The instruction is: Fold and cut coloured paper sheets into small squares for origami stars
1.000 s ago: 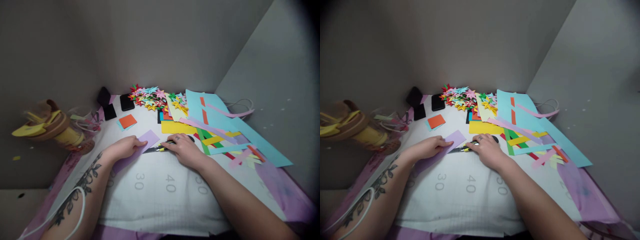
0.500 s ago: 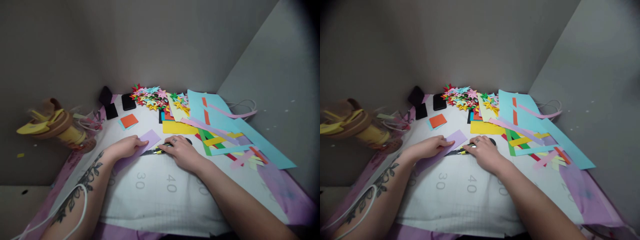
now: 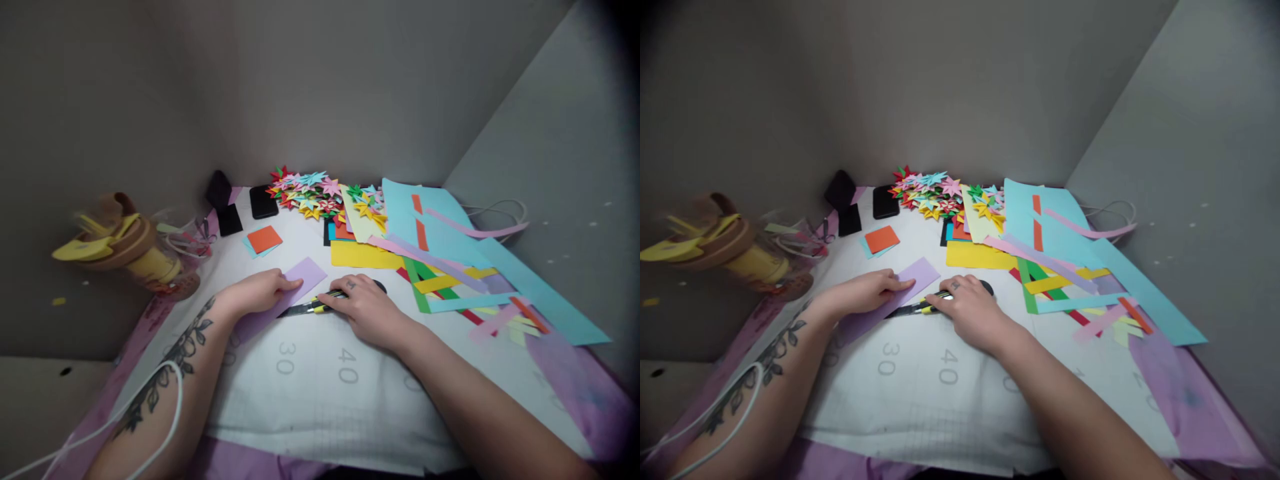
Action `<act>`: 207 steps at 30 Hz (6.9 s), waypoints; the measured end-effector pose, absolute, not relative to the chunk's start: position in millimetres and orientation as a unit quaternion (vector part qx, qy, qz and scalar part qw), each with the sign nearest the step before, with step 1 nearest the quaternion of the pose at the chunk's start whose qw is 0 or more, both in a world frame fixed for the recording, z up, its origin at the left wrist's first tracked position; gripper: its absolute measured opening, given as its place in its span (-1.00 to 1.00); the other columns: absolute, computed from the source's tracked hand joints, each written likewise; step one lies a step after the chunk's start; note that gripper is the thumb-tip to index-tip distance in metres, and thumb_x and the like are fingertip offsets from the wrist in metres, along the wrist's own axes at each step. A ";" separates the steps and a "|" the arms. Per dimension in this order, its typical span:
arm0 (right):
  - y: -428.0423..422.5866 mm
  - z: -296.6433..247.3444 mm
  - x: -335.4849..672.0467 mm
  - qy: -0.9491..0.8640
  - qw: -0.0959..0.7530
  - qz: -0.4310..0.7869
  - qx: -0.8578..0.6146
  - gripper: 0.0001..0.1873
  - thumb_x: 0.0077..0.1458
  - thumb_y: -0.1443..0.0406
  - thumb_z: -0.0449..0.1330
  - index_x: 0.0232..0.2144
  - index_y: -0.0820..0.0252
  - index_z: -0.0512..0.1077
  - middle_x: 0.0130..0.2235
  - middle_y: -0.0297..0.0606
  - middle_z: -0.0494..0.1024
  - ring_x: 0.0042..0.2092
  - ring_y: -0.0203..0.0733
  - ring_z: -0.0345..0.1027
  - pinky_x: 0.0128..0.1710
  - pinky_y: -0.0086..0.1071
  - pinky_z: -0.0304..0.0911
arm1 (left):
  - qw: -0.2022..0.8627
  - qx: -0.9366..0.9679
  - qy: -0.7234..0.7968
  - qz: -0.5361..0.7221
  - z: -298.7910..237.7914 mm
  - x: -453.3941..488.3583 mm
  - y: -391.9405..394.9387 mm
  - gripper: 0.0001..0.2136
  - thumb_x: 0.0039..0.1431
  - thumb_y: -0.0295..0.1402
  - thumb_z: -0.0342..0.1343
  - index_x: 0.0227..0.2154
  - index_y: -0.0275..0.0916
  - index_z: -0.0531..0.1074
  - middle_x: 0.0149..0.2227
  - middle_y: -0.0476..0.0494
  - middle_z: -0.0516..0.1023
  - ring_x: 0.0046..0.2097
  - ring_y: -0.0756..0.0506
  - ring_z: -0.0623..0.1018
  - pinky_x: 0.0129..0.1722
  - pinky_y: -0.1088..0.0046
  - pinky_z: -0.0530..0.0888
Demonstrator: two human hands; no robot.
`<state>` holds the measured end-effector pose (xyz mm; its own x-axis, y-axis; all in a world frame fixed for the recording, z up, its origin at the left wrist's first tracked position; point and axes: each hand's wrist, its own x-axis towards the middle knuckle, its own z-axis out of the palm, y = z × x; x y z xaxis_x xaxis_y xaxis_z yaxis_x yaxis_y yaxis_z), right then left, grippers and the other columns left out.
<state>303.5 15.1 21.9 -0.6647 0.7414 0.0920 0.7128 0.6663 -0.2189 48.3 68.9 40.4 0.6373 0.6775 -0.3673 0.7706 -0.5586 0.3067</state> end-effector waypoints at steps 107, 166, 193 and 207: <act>47.4 11.9 399.2 -0.806 0.167 0.045 -0.566 -0.52 0.08 0.49 0.04 -0.02 0.03 0.50 -0.03 -0.17 0.49 -0.02 -0.01 0.33 -0.01 -0.10 0.22 | 0.076 0.853 0.514 -0.054 51.0 79.3 53.9 -0.58 0.22 -0.27 0.03 0.13 -0.21 0.26 0.14 -0.28 0.34 0.10 -0.23 0.38 0.08 0.23 0.35; 49.1 6.0 394.7 -0.820 0.176 0.057 -0.541 -0.50 0.07 0.50 0.04 -0.01 -0.01 0.49 -0.05 -0.18 0.49 -0.03 -0.03 0.33 -0.02 -0.10 0.22 | 0.078 0.840 0.535 -0.041 50.9 79.5 54.7 -0.60 0.22 -0.21 0.00 0.08 -0.23 0.31 0.03 -0.28 0.45 0.03 -0.25 0.43 -0.03 0.24 0.38; 43.5 12.5 382.1 -0.838 0.211 0.081 -0.497 -0.52 0.12 0.48 0.03 0.03 0.00 0.46 -0.05 -0.15 0.46 0.00 -0.04 0.30 0.03 -0.07 0.21 | 0.048 0.810 0.584 0.026 41.7 84.5 53.2 -0.37 0.24 -0.41 -0.13 0.33 -0.21 -0.22 0.21 -0.36 0.27 0.07 -0.24 0.45 -0.06 0.28 0.41; 44.0 10.3 381.8 -0.833 0.232 0.070 -0.498 -0.53 0.13 0.48 0.05 0.03 0.00 0.46 -0.03 -0.16 0.46 0.00 -0.04 0.30 0.01 -0.09 0.22 | 0.045 0.823 0.566 -0.029 48.8 86.7 53.9 -0.71 0.29 -0.24 -0.13 -0.14 -0.20 0.44 -0.25 -0.22 0.56 -0.23 -0.17 0.54 -0.29 0.38 0.39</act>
